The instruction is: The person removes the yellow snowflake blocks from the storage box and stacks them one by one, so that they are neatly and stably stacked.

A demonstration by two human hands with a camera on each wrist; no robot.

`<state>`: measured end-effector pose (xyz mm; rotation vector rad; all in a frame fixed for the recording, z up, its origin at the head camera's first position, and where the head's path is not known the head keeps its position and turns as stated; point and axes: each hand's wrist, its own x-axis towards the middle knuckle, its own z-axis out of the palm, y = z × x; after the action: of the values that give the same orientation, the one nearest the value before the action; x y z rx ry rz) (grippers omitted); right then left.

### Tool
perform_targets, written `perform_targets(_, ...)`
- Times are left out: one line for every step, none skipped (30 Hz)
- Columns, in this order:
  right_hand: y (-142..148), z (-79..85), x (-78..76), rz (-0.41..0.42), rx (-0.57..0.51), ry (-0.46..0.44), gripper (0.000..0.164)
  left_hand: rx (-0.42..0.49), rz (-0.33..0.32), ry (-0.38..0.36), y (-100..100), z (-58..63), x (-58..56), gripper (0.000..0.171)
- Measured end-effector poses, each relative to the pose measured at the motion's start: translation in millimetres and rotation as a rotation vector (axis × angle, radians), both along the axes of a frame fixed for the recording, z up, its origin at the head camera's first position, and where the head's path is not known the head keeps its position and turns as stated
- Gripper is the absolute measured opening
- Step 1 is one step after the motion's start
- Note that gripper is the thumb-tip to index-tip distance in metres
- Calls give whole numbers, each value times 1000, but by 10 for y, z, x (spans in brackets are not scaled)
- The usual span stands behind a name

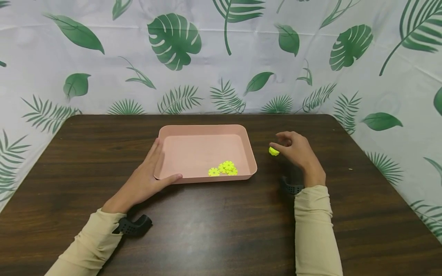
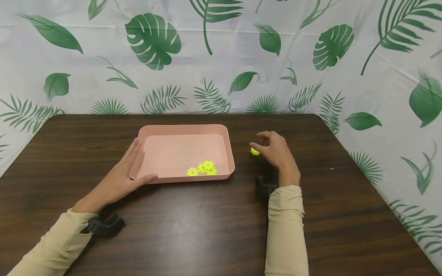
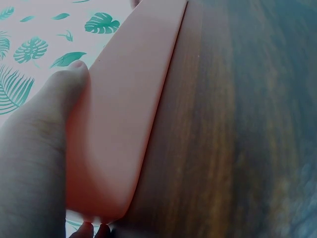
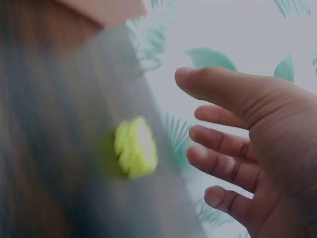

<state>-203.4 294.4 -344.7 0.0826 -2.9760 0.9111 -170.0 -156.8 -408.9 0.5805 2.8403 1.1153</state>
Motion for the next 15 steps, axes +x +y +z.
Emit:
perform_targets(-46,36,4,10,-3,21,55,0,-1,-1,0,7,2,114)
perform_targets(-95,68,4,20,-8,38,53,-2,-1,0,-2,13,3,114)
perform_targets(-147,95,1,30,-15,55,51,-2,-1,2,-5,18,3,114)
perform_targets(-197,113,-5,39,-20,70,49,-2,-1,2,-6,22,3,114)
perform_targets(-249,128,-10,46,-25,79,47,-1,0,2,-7,25,2,115)
perform_targets(-300,135,-17,53,-32,86,46,0,1,1,-8,25,1,115)
perform_targets(-352,137,-26,59,-39,93,44,2,1,0,-8,22,1,114)
perform_targets(-404,131,-37,68,-45,98,43,2,3,-1,-8,17,0,115)
perform_targets(-457,122,-44,77,-49,101,42,3,5,-3,-6,13,1,115)
perform_targets(-511,114,-49,84,-53,100,41,3,5,-6,-3,10,3,115)
perform_targets(-567,105,-54,92,-55,100,41,4,6,-7,-1,6,4,115)
perform_targets(-623,97,-58,101,-60,101,40,4,6,-7,1,3,4,115)
perform_targets(-675,90,-59,110,-64,99,40,3,5,-7,4,1,4,115)
perform_targets(-725,84,-58,120,-67,100,40,2,5,-6,6,0,3,115)
perform_targets(-773,80,-57,132,-69,100,39,1,4,-4,8,1,1,115)
